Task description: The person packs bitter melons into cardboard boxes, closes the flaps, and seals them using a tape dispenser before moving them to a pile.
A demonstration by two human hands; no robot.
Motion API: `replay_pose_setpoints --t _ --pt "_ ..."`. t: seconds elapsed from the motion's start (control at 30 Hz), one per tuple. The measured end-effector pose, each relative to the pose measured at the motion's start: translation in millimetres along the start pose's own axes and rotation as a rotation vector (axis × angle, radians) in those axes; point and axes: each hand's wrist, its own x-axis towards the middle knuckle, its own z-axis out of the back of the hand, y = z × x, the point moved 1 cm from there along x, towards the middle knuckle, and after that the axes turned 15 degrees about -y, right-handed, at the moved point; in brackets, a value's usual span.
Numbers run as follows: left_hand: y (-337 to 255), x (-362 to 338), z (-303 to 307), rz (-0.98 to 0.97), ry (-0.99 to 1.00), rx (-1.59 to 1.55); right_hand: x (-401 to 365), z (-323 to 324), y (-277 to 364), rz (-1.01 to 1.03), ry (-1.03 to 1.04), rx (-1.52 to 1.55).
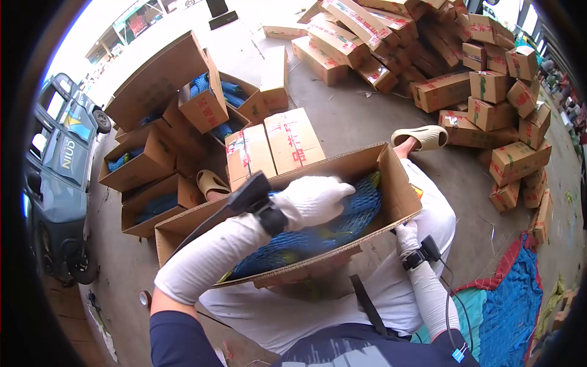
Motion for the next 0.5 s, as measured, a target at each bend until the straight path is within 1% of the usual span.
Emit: replay_pose_setpoints --t 0.03,0.07,0.1,0.13,0.17,0.2,0.23,0.3,0.37,0.4,0.43,0.5 --pt "7.5 8.4 -34.1 0.001 -0.145 -0.099 -2.1 3.5 -4.5 -0.010 0.006 0.011" --pt "10.3 8.1 -53.8 0.001 -0.226 -0.150 -4.4 8.0 -8.7 -0.021 0.010 0.020" --pt "8.4 9.0 -53.3 -0.005 -0.309 -0.198 -4.2 13.6 -11.5 -0.030 0.013 0.031" --pt "15.2 2.8 -49.0 0.095 -0.254 -0.349 -4.2 17.1 -14.8 -0.035 0.015 0.036" --pt "10.3 -9.2 -30.5 0.203 -0.195 -0.507 -4.9 21.6 -17.1 -0.043 0.018 0.040" --pt "7.4 -23.7 -4.5 0.212 -0.102 -0.392 -3.7 22.2 -18.7 -0.050 0.026 0.039" --pt "9.6 -41.8 19.5 0.182 0.074 -0.165 -1.4 22.4 -19.5 -0.055 0.031 0.040" --pt "30.8 -81.7 31.1 0.163 0.104 -0.069 4.0 16.4 -21.4 -0.065 0.047 0.035" --pt "35.5 -104.6 11.8 0.141 -0.064 -0.072 7.2 11.7 -21.1 -0.071 0.066 0.026" --pt "32.2 -101.3 8.9 0.138 -0.025 -0.099 9.1 7.7 -21.0 -0.074 0.071 0.019" --pt "37.2 -99.6 -4.8 0.032 0.009 -0.017 9.2 5.8 -20.6 -0.075 0.075 0.019" --pt "34.9 -94.6 -4.3 0.041 -0.012 -0.008 8.9 1.1 -22.1 -0.080 0.081 0.020"
